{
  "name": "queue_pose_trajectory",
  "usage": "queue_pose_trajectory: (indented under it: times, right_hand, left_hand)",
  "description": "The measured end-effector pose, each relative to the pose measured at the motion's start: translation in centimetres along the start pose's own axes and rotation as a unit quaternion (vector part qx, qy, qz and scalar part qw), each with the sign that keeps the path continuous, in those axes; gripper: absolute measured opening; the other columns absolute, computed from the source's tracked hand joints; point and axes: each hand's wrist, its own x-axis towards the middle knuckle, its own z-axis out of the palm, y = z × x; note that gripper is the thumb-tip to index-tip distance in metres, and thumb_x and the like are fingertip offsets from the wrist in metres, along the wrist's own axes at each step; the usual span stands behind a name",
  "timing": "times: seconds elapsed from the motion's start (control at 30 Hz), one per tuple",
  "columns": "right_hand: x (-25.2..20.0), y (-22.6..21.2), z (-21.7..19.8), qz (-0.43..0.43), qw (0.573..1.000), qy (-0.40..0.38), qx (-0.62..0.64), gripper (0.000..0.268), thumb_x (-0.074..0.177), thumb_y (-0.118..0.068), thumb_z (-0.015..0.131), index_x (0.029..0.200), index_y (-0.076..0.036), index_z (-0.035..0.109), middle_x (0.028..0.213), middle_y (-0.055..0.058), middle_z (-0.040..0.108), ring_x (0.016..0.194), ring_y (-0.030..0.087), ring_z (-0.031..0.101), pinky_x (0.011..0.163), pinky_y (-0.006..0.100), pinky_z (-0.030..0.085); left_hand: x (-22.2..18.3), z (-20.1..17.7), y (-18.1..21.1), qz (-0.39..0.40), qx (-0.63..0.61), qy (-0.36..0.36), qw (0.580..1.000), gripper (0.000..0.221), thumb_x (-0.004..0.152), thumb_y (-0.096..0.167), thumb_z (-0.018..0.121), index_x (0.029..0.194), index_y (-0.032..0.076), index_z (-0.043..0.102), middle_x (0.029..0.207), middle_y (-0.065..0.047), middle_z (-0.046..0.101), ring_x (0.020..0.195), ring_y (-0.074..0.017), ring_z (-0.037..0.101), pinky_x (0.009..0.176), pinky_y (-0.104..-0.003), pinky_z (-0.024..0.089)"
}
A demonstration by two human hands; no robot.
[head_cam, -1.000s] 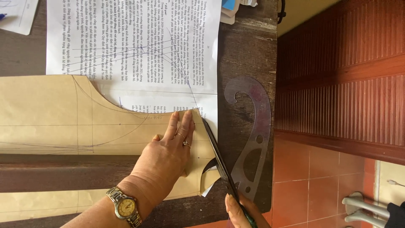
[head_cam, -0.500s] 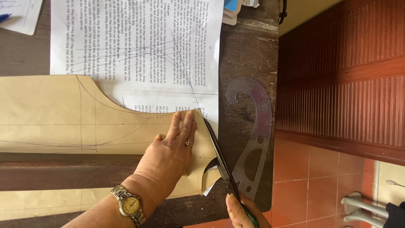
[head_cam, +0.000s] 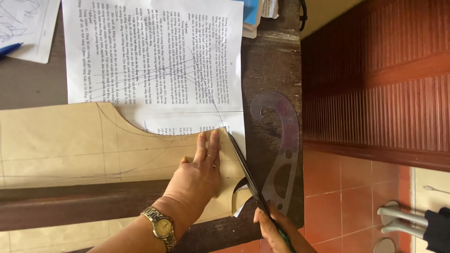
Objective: Tracing and cutting out a paper garment pattern using a pen, ruler, and large scissors on a work table.
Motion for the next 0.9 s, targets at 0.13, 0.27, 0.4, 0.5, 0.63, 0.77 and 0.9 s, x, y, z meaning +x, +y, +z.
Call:
queue_pose_trajectory:
  times: [0.13, 0.27, 0.4, 0.5, 0.63, 0.77, 0.9]
  right_hand:
    - [0.2, -1.0, 0.8, 0.019, 0.998, 0.055, -0.023, 0.027, 0.090, -0.034, 0.050, 0.101, -0.016, 0.066, 0.081, 0.000, 0.054, 0.077, 0.011, 0.056, 0.080, 0.025, 0.039]
    - [0.0, -3.4, 1.4, 0.113, 0.992, 0.058, -0.004, 0.032, 0.091, -0.039, 0.045, 0.104, -0.017, 0.065, 0.090, -0.001, 0.053, 0.085, 0.011, 0.054, 0.082, 0.026, 0.042]
    - [-0.4, -5.7, 1.7, 0.208, 0.976, 0.060, 0.017, 0.037, 0.092, -0.044, 0.041, 0.107, -0.019, 0.063, 0.100, -0.002, 0.051, 0.093, 0.011, 0.052, 0.083, 0.028, 0.044]
    - [-0.4, -5.3, 1.6, 0.187, 0.981, 0.048, 0.018, 0.034, 0.094, -0.042, 0.041, 0.107, -0.018, 0.063, 0.096, -0.001, 0.050, 0.090, 0.010, 0.052, 0.080, 0.027, 0.043]
    - [1.4, -0.8, 1.3, 0.056, 0.998, 0.023, -0.022, 0.035, 0.097, -0.039, 0.041, 0.095, -0.012, 0.061, 0.065, 0.002, 0.046, 0.056, 0.012, 0.045, 0.055, 0.027, 0.038]
    - [0.4, -3.0, 2.1, 0.158, 0.984, 0.057, 0.056, 0.029, 0.096, -0.033, 0.046, 0.108, -0.012, 0.062, 0.092, 0.002, 0.050, 0.084, 0.012, 0.051, 0.078, 0.028, 0.043]
    - [1.3, -0.6, 1.8, 0.039, 0.999, 0.038, 0.002, 0.028, 0.099, -0.034, 0.044, 0.093, -0.010, 0.057, 0.075, 0.000, 0.041, 0.063, 0.012, 0.039, 0.060, 0.027, 0.034]
  left_hand:
    - [0.4, 0.4, 0.1, 0.000, 0.001, -0.016, 1.000, 0.093, 0.088, 0.044, 0.064, 0.148, -0.008, 0.016, 0.156, -0.036, -0.009, 0.142, -0.0510, 0.002, 0.080, -0.045, 0.057]
    - [0.6, 1.4, 0.3, -0.007, -0.002, 0.034, 0.999, 0.073, 0.084, 0.030, 0.065, 0.140, -0.007, 0.036, 0.155, -0.038, -0.003, 0.141, -0.0529, 0.009, 0.074, -0.046, 0.058]
    - [0.7, 1.7, 0.3, -0.017, 0.009, 0.052, 0.998, 0.044, 0.083, 0.019, 0.064, 0.122, -0.001, 0.058, 0.157, -0.036, 0.001, 0.142, -0.0510, 0.012, 0.071, -0.042, 0.056]
    - [0.5, 1.1, 0.1, -0.003, 0.003, 0.034, 0.999, 0.051, 0.078, -0.009, 0.060, 0.128, -0.002, 0.053, 0.156, -0.037, 0.000, 0.142, -0.0523, 0.011, 0.071, -0.043, 0.058]
    - [0.3, 0.9, 0.0, 0.009, 0.006, 0.028, 1.000, 0.058, 0.075, -0.016, 0.057, 0.131, -0.006, 0.048, 0.156, -0.036, 0.003, 0.141, -0.0534, 0.012, 0.068, -0.043, 0.058]
    - [-0.5, -0.3, -0.4, 0.023, 0.039, 0.029, 0.999, 0.069, 0.070, -0.018, 0.062, 0.135, -0.004, 0.044, 0.154, -0.039, 0.008, 0.139, -0.0559, 0.016, 0.066, -0.039, 0.059]
    - [0.4, 1.6, 0.2, -0.005, 0.005, 0.093, 0.996, 0.058, 0.071, -0.011, 0.060, 0.127, -0.005, 0.053, 0.153, -0.038, 0.009, 0.139, -0.0550, 0.017, 0.058, -0.043, 0.058]
